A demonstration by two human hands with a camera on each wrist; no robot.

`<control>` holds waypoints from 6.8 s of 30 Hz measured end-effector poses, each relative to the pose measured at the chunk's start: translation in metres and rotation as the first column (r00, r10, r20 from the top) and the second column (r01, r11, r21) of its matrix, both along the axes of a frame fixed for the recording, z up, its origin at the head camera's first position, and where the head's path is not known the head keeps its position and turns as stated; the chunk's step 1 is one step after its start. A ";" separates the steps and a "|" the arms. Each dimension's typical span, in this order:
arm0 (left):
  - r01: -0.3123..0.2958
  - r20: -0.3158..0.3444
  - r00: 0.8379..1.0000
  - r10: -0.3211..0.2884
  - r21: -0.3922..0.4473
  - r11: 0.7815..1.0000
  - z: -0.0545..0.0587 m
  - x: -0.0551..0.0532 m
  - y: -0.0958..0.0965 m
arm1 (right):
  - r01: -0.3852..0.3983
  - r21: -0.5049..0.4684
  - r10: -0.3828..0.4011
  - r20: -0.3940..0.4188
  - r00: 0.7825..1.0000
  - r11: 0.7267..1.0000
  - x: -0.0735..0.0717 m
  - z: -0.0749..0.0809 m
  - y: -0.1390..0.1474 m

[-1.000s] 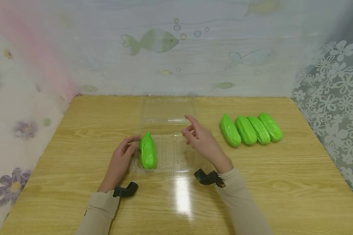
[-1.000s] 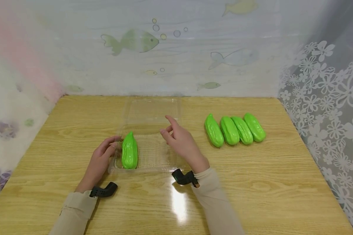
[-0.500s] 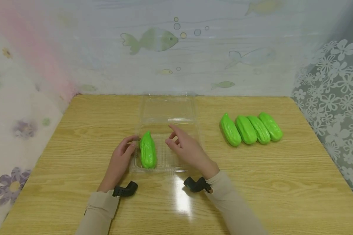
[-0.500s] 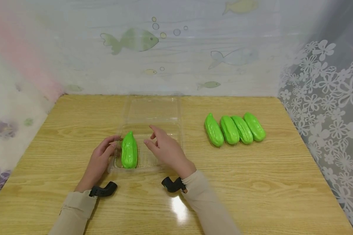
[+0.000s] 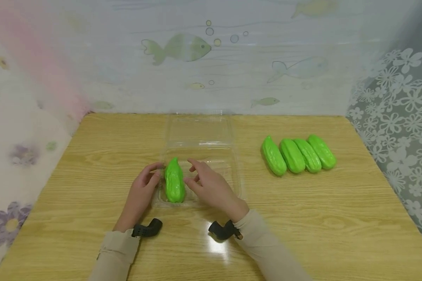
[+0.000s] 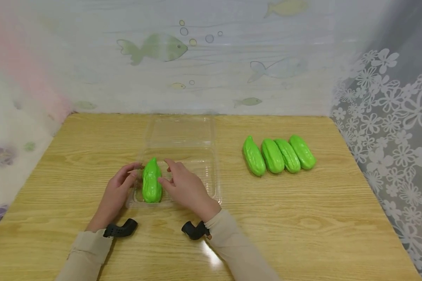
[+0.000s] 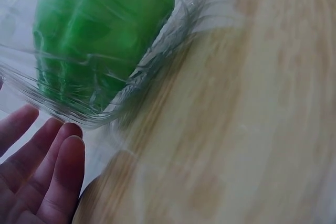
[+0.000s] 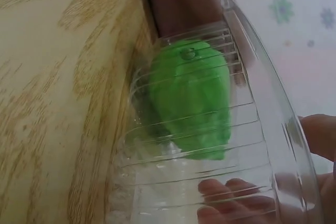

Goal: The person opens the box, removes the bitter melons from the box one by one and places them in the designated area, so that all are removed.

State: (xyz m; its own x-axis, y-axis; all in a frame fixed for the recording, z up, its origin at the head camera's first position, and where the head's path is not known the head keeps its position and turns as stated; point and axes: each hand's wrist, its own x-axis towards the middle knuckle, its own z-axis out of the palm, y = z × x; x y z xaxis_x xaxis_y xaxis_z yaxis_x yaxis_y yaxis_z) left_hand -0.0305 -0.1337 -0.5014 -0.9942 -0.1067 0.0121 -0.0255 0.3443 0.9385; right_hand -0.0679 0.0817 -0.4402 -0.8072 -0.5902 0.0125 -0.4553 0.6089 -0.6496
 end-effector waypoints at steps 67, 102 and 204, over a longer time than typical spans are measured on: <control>-0.095 0.015 0.995 0.095 0.025 0.995 0.011 0.057 0.031 | -0.220 0.081 0.223 -0.022 0.975 0.972 0.037 -0.002 0.005; -0.099 0.003 0.995 0.099 -0.003 0.995 0.012 0.054 0.031 | -0.047 -0.016 0.047 -0.022 0.999 0.999 0.030 0.059 0.045; -0.034 0.022 0.999 0.032 0.079 0.996 0.034 0.036 0.026 | 0.309 0.096 -0.323 0.328 0.888 0.946 -0.043 0.033 0.169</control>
State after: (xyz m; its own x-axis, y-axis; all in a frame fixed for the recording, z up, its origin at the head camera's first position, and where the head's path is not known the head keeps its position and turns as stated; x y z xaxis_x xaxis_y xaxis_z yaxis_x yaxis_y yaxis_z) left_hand 0.0059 -0.1079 -0.4669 -0.9901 -0.1395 -0.0183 -0.0555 0.2674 0.9620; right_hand -0.1110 0.2503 -0.4076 -0.9030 -0.2976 -0.3100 0.0058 0.7128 -0.7013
